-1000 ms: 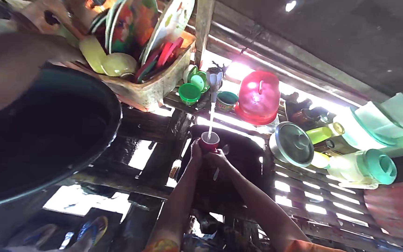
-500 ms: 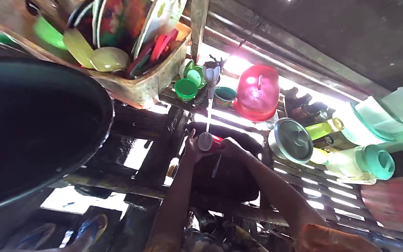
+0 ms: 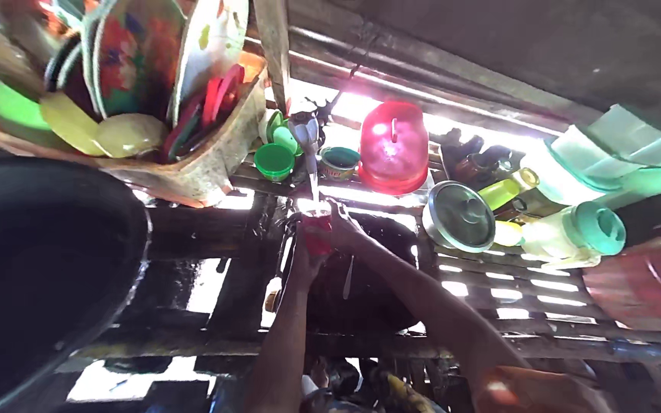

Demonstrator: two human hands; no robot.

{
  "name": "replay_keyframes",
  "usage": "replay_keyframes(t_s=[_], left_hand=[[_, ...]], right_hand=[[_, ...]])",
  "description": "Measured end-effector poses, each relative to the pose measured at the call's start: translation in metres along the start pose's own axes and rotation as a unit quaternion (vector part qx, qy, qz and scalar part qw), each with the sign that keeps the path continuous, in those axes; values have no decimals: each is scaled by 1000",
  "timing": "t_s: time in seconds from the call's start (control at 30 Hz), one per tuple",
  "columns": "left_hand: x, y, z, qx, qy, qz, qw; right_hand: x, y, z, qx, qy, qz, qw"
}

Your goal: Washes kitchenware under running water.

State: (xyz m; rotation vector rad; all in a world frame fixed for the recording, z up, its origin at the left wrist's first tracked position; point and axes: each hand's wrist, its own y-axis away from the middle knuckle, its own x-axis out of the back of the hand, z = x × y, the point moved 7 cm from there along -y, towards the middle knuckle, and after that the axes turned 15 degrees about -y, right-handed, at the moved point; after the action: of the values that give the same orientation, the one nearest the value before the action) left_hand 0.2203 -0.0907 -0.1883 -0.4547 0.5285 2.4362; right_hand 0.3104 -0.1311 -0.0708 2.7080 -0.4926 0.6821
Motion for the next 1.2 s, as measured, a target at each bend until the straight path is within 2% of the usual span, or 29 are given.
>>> replay_keyframes(t_s=[0.07,0.1,0.23,0.3,0.37,0.4,0.47,0.5,0.53,0.57,0.63,0.7,0.77,0.87,0.93,1.0,1.1,1.2], left_hand=[[1,-2,3,-38,-31,15,999],[5,-3,1,-44,-46,29,998],[14,-2,4,-106,-114,90,984],[19,-5,1,-102,-52,100,988],[24,-7,-2,-116,32,88,989],[25,-4,3,-154,40,64,985],[25,7,20,-225,-63,50,971],[22,10,24,-220,-117,48,967],[17,10,26,-186,-143,43,971],[9,5,24,-135,-120,31,983],[-10,-3,15,-66,-107,-37,991],[-22,-3,7,-39,-148,-82,985],[-27,-4,4,-27,-166,-91,981],[-30,-2,1,0,-205,-89,975],[-30,0,0,6,-219,-89,972],[-30,1,2,1,-231,-90,969],[-26,-1,-1,23,-215,-67,974],[-23,-1,-5,54,-200,-39,977]], right_hand=[[-5,-13,18,-80,-113,64,988],[-9,-15,19,-97,-109,69,987],[-34,-11,-11,-58,126,68,988],[-42,-8,-17,-39,163,39,985],[-45,-1,-20,45,176,4,983],[-47,4,-20,133,189,-2,973],[-43,22,-27,348,220,9,911],[-36,35,-30,420,225,14,879],[-26,46,-30,456,223,17,861],[-12,55,-28,471,218,37,854],[31,71,-19,446,183,103,870],[88,83,-6,414,155,222,869],[156,99,3,376,155,352,843],[269,120,21,205,180,498,823],[335,132,37,94,164,560,807],[382,135,54,36,152,589,793],[416,122,68,19,114,583,805],[432,88,86,67,48,513,855]])
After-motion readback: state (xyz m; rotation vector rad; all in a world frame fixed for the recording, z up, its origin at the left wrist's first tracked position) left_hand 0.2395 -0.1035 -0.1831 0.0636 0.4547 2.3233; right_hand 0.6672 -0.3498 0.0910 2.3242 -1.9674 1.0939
